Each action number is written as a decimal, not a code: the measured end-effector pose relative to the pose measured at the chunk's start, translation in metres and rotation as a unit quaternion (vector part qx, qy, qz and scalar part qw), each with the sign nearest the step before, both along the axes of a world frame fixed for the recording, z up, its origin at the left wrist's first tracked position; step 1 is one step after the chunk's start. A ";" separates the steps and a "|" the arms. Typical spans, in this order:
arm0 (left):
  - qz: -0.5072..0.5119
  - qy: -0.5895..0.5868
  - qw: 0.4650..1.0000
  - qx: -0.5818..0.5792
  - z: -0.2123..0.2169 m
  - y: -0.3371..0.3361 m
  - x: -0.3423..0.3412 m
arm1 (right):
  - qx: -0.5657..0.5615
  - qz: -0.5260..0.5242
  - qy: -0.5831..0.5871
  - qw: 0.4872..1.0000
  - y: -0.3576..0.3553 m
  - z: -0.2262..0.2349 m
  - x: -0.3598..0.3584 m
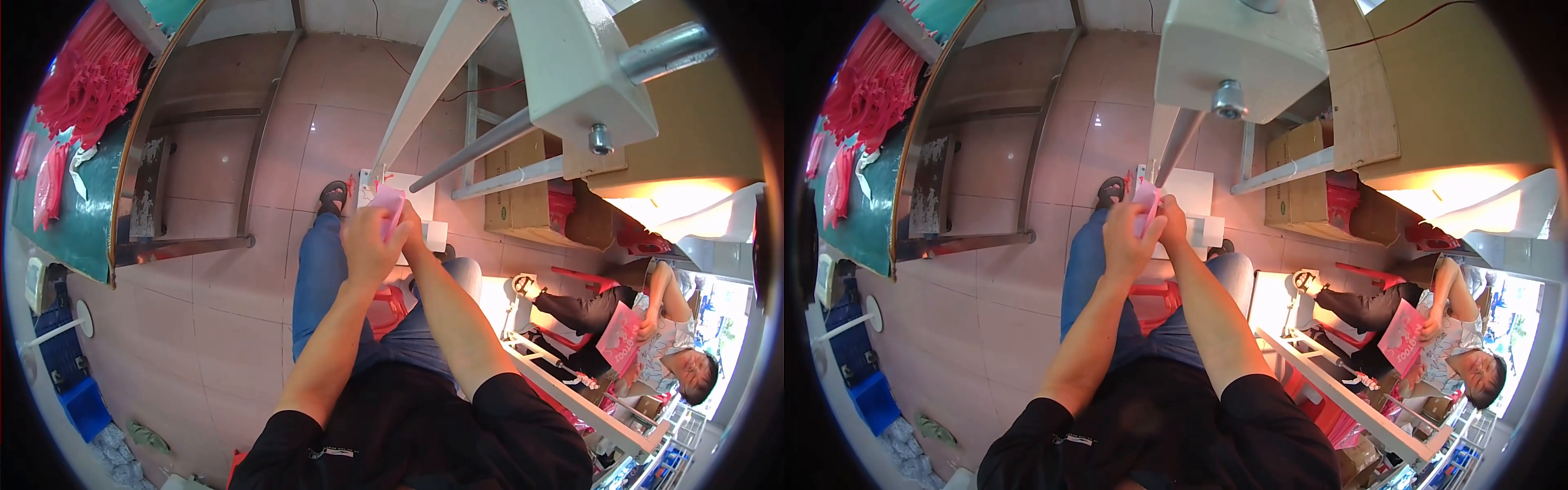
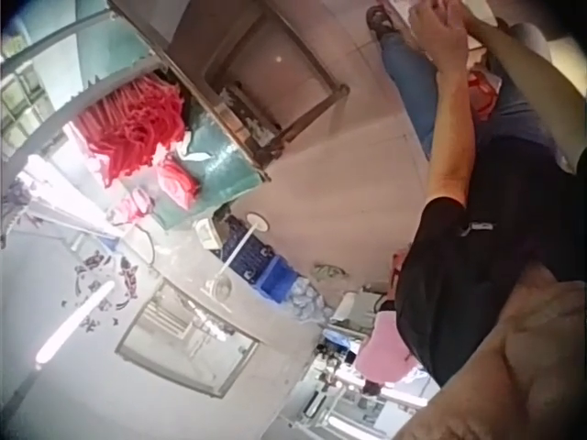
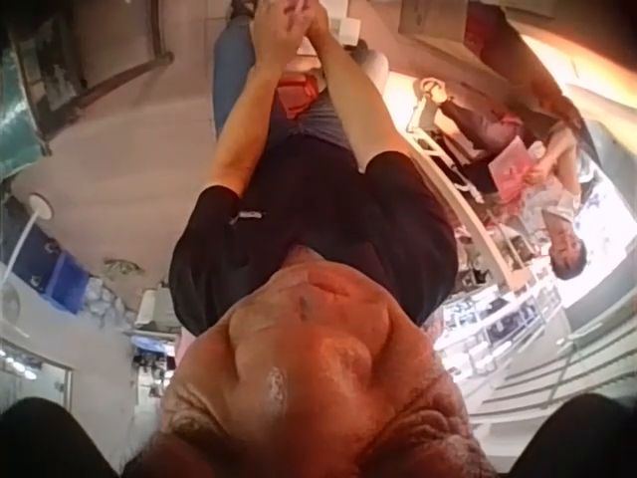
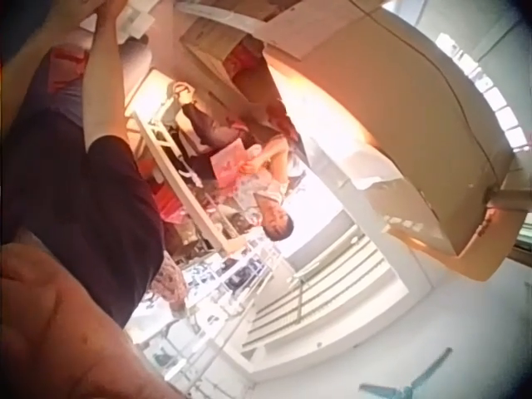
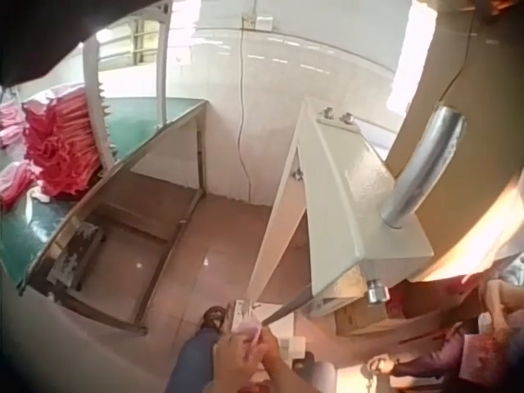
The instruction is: Folding pink drawstring bags at a factory workbench.
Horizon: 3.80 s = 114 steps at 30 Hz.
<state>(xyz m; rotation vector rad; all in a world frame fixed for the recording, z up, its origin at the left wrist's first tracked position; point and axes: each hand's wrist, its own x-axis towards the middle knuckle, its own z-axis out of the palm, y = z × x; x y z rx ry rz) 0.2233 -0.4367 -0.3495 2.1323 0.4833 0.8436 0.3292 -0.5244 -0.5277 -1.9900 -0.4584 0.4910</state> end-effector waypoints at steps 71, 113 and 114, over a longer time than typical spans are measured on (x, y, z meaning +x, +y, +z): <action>-0.132 -0.144 0.712 -0.675 0.145 0.043 0.036 | 0.377 -0.104 0.350 0.851 0.014 0.317 0.030; -0.069 -0.019 0.971 0.228 0.247 0.070 0.028 | 0.128 0.176 -0.125 0.968 -0.007 0.428 0.031; -0.071 -0.021 0.970 0.230 0.242 0.067 0.032 | 0.130 0.174 -0.127 0.968 -0.008 0.425 0.035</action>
